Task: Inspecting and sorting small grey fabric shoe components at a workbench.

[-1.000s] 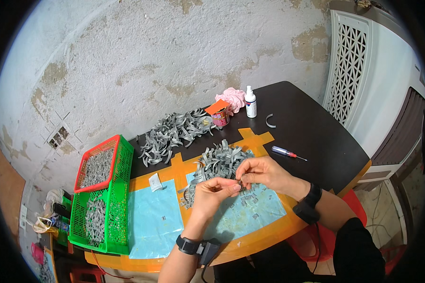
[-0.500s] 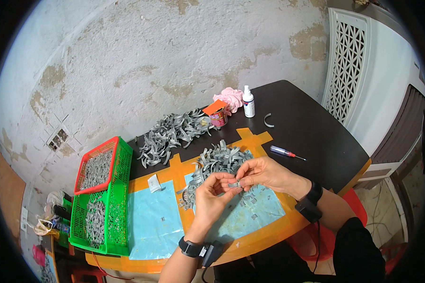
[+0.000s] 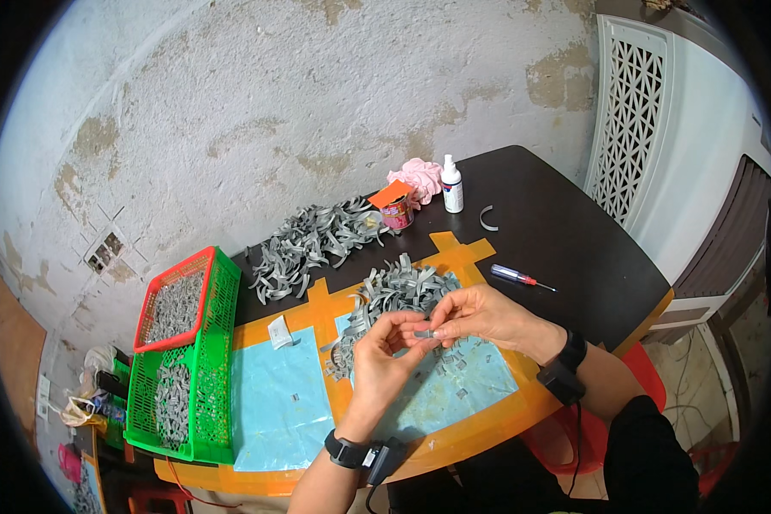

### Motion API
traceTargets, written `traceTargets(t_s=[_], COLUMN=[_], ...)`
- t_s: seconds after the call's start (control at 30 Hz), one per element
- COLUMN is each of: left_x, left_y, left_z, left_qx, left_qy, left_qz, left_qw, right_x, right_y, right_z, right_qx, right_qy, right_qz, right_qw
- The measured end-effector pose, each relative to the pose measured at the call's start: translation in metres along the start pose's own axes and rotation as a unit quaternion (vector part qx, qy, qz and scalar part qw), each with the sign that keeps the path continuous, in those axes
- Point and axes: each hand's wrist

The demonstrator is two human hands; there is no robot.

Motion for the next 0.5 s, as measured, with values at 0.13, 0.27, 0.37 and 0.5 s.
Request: traceTargets(t_s=[0.13,0.27,0.37,0.5], left_x=[-0.0007,-0.0025,-0.0067,-0.0089], left_y=[0.0007,0.0011,0.0002,-0.0012], left_z=[-0.0005,-0.0014,-0.0018,-0.0022], left_qx=[0.001,0.000,0.004,0.013], left_qy=[0.002,0.024,0.025,0.026], left_qz=[0.000,0.012,-0.003,-0.007], left_qw=[1.000,1.000,1.000,1.000], right_x=[-0.0039,-0.0039,-0.0037,-0.0023], right_y=[0.0022,0.0010,0.0016,0.0037], right_z=[-0.0008,-0.0007,-0.0005,0.0003], right_qx=[0.013,0.008,0.006,-0.004], right_qy=[0.002,-0.001,-0.001,0.000], right_qz=[0.017,0.030,0.025,0.025], right_qw=[1.000,1.000,1.000,1.000])
Point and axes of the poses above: each hand's wrist, its own z-axis towards the middle knuckle, its own y-axis out of the palm, x = y × z, and after that the axes turned 3 degrees about z, right-handed
